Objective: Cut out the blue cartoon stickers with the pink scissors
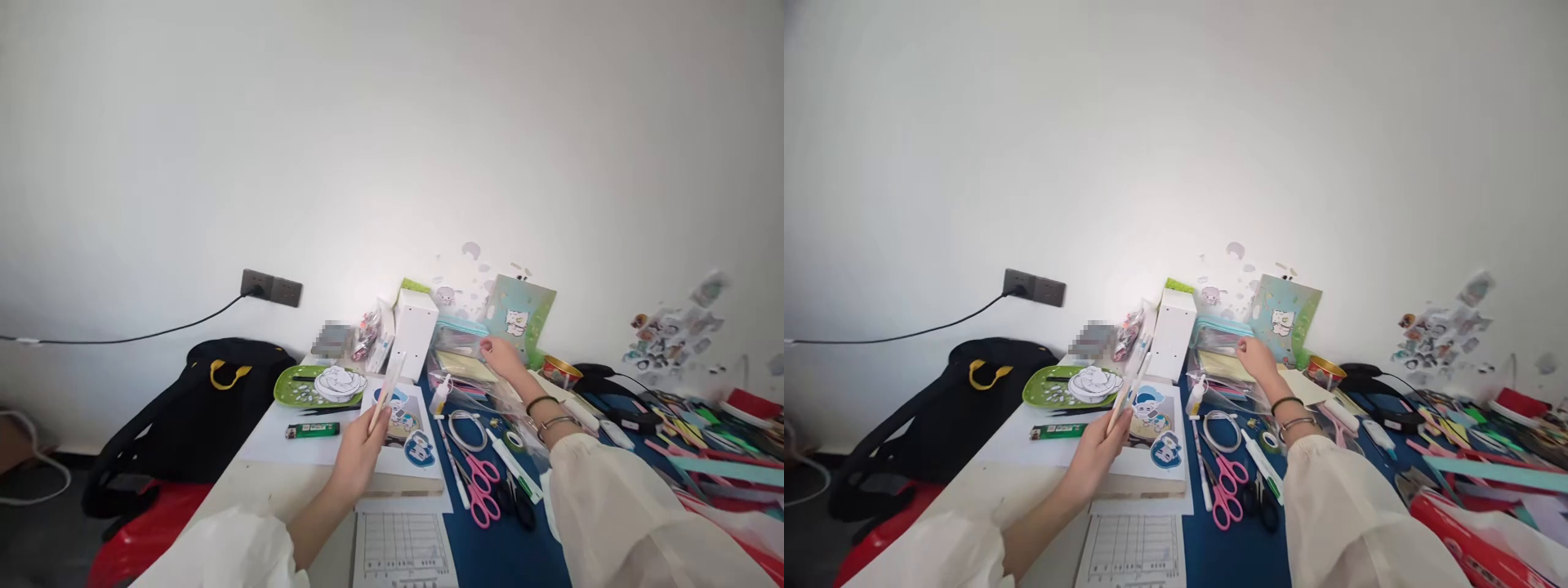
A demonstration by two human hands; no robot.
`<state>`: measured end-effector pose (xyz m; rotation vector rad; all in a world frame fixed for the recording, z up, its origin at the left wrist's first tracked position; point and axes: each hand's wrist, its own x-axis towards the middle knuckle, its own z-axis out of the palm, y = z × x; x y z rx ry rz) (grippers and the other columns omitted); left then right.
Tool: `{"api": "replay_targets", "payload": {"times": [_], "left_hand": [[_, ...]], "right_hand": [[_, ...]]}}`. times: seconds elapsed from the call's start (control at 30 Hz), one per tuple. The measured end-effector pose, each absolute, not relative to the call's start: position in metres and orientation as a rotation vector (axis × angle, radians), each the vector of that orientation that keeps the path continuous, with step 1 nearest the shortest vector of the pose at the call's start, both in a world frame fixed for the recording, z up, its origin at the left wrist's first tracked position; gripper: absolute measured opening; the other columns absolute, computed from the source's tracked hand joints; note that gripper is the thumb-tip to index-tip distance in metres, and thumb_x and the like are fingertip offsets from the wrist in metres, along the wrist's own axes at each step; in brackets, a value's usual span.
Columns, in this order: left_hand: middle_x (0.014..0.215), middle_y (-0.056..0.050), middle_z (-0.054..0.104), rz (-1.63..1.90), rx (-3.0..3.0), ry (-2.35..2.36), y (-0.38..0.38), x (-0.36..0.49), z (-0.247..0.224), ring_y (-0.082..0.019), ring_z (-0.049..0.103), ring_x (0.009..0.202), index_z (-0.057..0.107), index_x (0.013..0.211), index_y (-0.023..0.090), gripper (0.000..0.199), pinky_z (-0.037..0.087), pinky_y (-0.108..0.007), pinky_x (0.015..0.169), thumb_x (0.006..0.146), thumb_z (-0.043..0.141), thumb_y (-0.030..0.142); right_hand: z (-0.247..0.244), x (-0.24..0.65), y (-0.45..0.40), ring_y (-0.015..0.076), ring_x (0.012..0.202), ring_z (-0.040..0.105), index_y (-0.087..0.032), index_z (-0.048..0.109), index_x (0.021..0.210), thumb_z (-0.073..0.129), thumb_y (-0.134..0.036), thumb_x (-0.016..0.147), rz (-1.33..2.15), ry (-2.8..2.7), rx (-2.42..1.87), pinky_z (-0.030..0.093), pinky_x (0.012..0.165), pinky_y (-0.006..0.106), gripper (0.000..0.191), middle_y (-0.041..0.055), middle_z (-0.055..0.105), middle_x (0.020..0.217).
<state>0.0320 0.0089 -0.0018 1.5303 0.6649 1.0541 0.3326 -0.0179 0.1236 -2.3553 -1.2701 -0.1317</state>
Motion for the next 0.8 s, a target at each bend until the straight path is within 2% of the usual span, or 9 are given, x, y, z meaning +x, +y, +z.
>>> {"api": "replay_targets", "payload": {"times": [0.17,0.33,0.47,0.8], "left_hand": [[0.05,0.007,0.036,1.062,1.448,0.681,0.01,0.037,-0.006,-0.008,0.034,0.044,0.04,0.058,0.018,0.046,0.029,-0.022,0.047,0.086,0.045,0.055],[0.05,0.007,0.031,1.098,1.404,0.71,0.01,0.037,-0.006,-0.009,0.033,0.046,0.035,0.055,0.02,0.049,0.03,-0.024,0.05,0.084,0.046,0.057],[0.053,0.005,0.033,1.117,1.375,0.714,0.009,0.036,-0.004,-0.01,0.036,0.051,0.037,0.057,0.019,0.047,0.028,-0.024,0.05,0.081,0.047,0.059],[0.052,0.002,0.043,1.179,1.367,0.724,0.007,0.036,-0.006,-0.014,0.043,0.052,0.05,0.059,0.017,0.046,0.03,-0.024,0.049,0.08,0.047,0.057]], "right_hand": [[0.116,0.329,0.031,0.0248,0.103,0.058,-0.017,0.053,0.122,0.057,-0.026,0.091,-0.372,-1.351,-2.515,0.05,0.084,0.046,0.032,0.0098,0.054,0.125],[0.112,0.338,0.058,0.0236,0.1,0.06,-0.016,0.055,0.118,0.056,-0.027,0.091,-0.44,-1.35,-2.629,0.051,0.082,0.044,0.029,0.0092,0.057,0.12],[0.111,0.351,0.068,0.0226,0.098,0.061,-0.016,0.057,0.116,0.056,-0.027,0.091,-0.466,-1.335,-2.652,0.052,0.081,0.042,0.027,0.0087,0.059,0.117],[0.109,0.372,0.059,0.0223,0.096,0.061,-0.016,0.058,0.114,0.055,-0.027,0.092,-0.562,-1.096,-2.282,0.052,0.08,0.042,0.025,0.0084,0.059,0.116]]}}
